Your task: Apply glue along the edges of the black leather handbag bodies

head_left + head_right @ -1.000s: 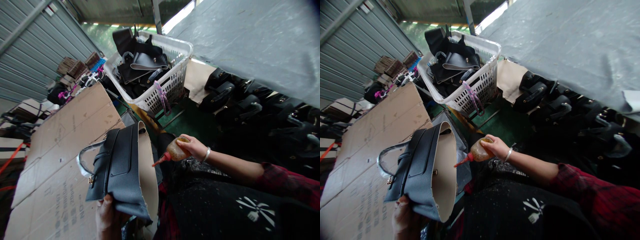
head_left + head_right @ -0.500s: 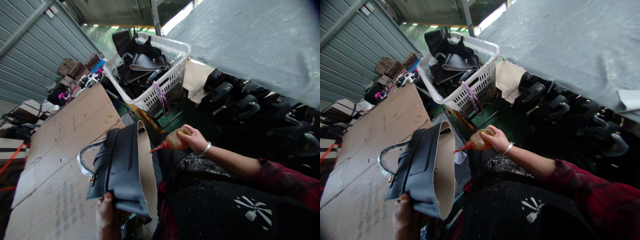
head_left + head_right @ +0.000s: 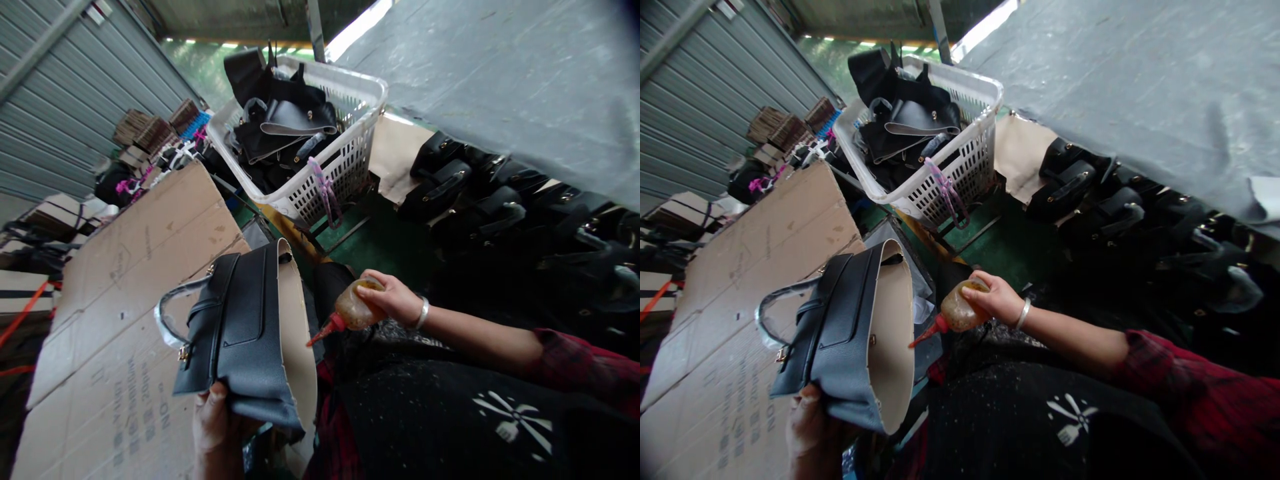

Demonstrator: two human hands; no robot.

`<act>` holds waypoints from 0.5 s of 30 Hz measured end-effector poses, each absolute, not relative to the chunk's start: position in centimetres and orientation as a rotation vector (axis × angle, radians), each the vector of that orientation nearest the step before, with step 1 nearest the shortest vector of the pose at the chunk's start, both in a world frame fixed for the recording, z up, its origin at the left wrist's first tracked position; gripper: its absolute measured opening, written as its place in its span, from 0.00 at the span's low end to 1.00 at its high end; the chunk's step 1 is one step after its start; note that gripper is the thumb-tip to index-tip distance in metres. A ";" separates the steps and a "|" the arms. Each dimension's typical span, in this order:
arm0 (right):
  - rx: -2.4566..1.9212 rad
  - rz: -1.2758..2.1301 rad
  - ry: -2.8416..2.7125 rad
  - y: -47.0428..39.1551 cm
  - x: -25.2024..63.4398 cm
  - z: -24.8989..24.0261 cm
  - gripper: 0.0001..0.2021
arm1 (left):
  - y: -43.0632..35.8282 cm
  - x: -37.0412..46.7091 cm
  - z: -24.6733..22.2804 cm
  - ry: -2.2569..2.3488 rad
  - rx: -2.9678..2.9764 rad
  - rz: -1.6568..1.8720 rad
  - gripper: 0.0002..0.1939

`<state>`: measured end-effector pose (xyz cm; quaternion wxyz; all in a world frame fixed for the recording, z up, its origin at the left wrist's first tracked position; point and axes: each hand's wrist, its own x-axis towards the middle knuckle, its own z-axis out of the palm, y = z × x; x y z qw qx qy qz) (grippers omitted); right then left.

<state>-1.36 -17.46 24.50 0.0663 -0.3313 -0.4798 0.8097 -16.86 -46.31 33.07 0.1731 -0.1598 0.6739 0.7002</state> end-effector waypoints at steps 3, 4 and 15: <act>-0.968 2.474 -1.468 -17.6 -0.9 24.6 0.25 | -46.3 -16.7 33.0 1.939 -0.426 1.985 0.38; -0.967 2.461 -1.481 -17.5 -0.9 24.5 0.25 | -46.3 -16.7 32.9 1.942 -0.409 1.983 0.37; -1.041 2.216 -1.198 -15.7 -3.6 22.4 0.25 | -46.0 -16.8 33.1 2.010 -0.479 1.971 0.42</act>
